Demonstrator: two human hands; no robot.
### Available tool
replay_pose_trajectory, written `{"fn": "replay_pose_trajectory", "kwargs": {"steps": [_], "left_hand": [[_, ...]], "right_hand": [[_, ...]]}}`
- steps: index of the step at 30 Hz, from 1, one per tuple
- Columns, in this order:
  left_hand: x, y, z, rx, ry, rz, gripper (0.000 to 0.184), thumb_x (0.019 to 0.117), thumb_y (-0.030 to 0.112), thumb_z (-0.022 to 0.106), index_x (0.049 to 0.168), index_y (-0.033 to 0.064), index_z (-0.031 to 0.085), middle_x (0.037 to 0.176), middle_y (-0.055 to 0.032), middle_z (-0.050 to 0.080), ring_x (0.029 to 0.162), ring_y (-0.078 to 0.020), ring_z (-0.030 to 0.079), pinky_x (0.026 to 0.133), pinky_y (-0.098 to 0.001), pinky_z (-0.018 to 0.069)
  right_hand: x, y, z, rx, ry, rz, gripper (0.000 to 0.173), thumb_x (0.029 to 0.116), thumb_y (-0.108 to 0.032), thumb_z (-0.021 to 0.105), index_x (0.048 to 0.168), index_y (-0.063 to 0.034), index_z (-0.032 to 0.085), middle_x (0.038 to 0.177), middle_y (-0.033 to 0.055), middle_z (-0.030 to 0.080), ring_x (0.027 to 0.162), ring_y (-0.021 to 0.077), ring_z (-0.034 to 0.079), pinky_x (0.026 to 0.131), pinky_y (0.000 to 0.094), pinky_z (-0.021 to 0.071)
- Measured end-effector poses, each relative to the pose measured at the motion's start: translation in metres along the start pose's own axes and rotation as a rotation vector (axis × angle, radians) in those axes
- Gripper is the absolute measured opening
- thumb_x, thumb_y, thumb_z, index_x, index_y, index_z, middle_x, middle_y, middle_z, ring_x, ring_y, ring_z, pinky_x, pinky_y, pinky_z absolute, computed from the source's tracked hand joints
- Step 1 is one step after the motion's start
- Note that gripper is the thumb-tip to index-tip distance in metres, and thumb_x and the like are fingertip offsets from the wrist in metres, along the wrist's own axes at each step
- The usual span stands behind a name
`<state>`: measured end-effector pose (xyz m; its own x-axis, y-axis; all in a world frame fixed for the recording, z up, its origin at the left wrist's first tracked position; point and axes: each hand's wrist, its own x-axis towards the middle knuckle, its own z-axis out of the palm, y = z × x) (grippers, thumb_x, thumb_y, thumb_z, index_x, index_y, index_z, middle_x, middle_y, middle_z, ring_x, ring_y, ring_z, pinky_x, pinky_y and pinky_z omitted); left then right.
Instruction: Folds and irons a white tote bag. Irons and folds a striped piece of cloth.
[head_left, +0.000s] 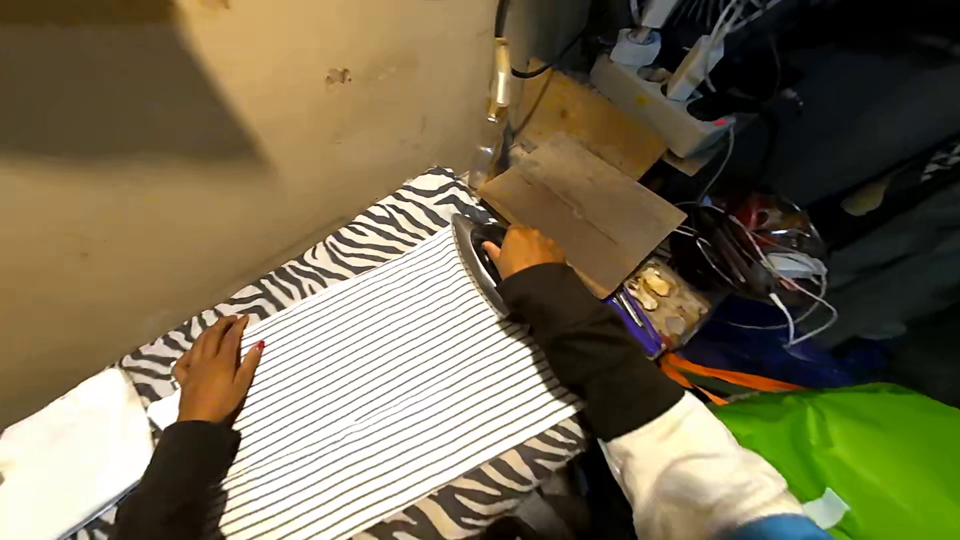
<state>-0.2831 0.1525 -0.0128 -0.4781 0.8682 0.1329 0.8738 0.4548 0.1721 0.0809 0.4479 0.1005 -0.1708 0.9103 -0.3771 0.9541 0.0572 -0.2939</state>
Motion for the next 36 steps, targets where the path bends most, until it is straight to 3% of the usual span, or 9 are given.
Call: {"fn": "replay_pose_trajectory", "kwargs": {"steps": [4,8,14,18,21,26,29,32,36], "left_hand": [[0.004,-0.015,-0.031,-0.090,-0.062,-0.069,0.047,0.0999,0.034,0.063,0.137,0.0053,0.061,0.139,-0.0332,0.053,0.130,-0.0578,0.047,0.099,-0.0816,0.0280],[0.017,-0.014,-0.055,-0.078,-0.240,-0.164,0.043,0.0961,0.026,0.073,0.131,0.0031,0.064,0.132,-0.0300,0.061,0.131,-0.0550,0.048,0.106,-0.0813,0.0216],[0.016,-0.029,-0.072,0.054,-0.247,-0.251,0.021,0.0991,0.016,0.068,0.112,0.0007,0.074,0.121,-0.0285,0.067,0.122,-0.0516,0.057,0.104,-0.0781,0.0284],[0.015,-0.028,-0.070,0.046,-0.215,-0.317,0.022,0.0997,0.015,0.067,0.114,-0.0005,0.073,0.122,-0.0294,0.067,0.123,-0.0515,0.057,0.109,-0.0762,0.0262],[0.014,-0.029,-0.069,0.027,-0.239,-0.355,0.023,0.1006,0.017,0.066,0.113,-0.0012,0.072,0.121,-0.0297,0.067,0.121,-0.0514,0.058,0.104,-0.0742,0.0341],[0.019,-0.059,-0.064,-0.056,-0.314,-0.239,0.016,0.0990,0.011,0.067,0.104,-0.0041,0.072,0.106,-0.0287,0.069,0.108,-0.0482,0.064,0.098,-0.0682,0.0449],[0.018,-0.063,-0.078,-0.076,-0.348,-0.183,0.018,0.1010,0.009,0.063,0.110,-0.0046,0.072,0.109,-0.0299,0.069,0.110,-0.0487,0.064,0.101,-0.0678,0.0438],[0.017,-0.056,-0.092,-0.105,-0.341,-0.170,0.019,0.1014,0.007,0.062,0.111,-0.0070,0.071,0.108,-0.0307,0.069,0.108,-0.0484,0.065,0.099,-0.0670,0.0450],[0.012,-0.050,-0.102,-0.132,-0.298,-0.155,0.016,0.0992,0.004,0.063,0.106,-0.0083,0.071,0.107,-0.0294,0.069,0.106,-0.0460,0.066,0.098,-0.0648,0.0464]], "right_hand": [[0.019,-0.024,-0.009,0.007,-0.007,-0.071,0.060,0.1082,-0.043,0.051,0.138,0.0092,0.054,0.138,0.0318,0.059,0.130,0.0460,0.058,0.104,0.0616,0.0462],[0.044,-0.021,-0.022,-0.020,-0.007,-0.254,0.056,0.1072,-0.035,0.055,0.139,0.0119,0.054,0.144,0.0349,0.053,0.140,0.0470,0.049,0.115,0.0627,0.0363],[0.017,0.027,-0.083,-0.102,0.160,-0.156,0.058,0.1050,-0.038,0.060,0.131,0.0143,0.057,0.132,0.0398,0.058,0.129,0.0548,0.055,0.103,0.0708,0.0415],[0.045,0.077,-0.095,-0.141,0.204,-0.130,0.061,0.1027,-0.040,0.064,0.137,0.0093,0.056,0.135,0.0378,0.058,0.131,0.0539,0.053,0.108,0.0694,0.0392],[0.056,0.096,-0.097,-0.161,0.177,-0.155,0.065,0.1024,-0.043,0.063,0.142,0.0078,0.053,0.139,0.0387,0.055,0.135,0.0544,0.049,0.111,0.0691,0.0354],[0.071,0.106,-0.093,-0.159,0.187,-0.135,0.066,0.1026,-0.045,0.063,0.141,0.0077,0.054,0.136,0.0407,0.055,0.133,0.0571,0.050,0.109,0.0726,0.0351],[0.068,0.104,-0.088,-0.256,0.286,-0.147,0.070,0.1017,-0.047,0.063,0.144,0.0085,0.050,0.137,0.0444,0.052,0.132,0.0624,0.047,0.105,0.0775,0.0345],[0.043,0.073,-0.066,-0.355,0.507,-0.406,0.066,0.0973,-0.037,0.073,0.140,0.0084,0.050,0.140,0.0460,0.044,0.133,0.0691,0.038,0.098,0.0869,0.0283],[0.049,-0.001,0.003,-0.211,0.320,-0.878,0.061,0.0906,-0.026,0.080,0.141,0.0001,0.057,0.142,0.0395,0.049,0.135,0.0649,0.039,0.097,0.0853,0.0314]]}}
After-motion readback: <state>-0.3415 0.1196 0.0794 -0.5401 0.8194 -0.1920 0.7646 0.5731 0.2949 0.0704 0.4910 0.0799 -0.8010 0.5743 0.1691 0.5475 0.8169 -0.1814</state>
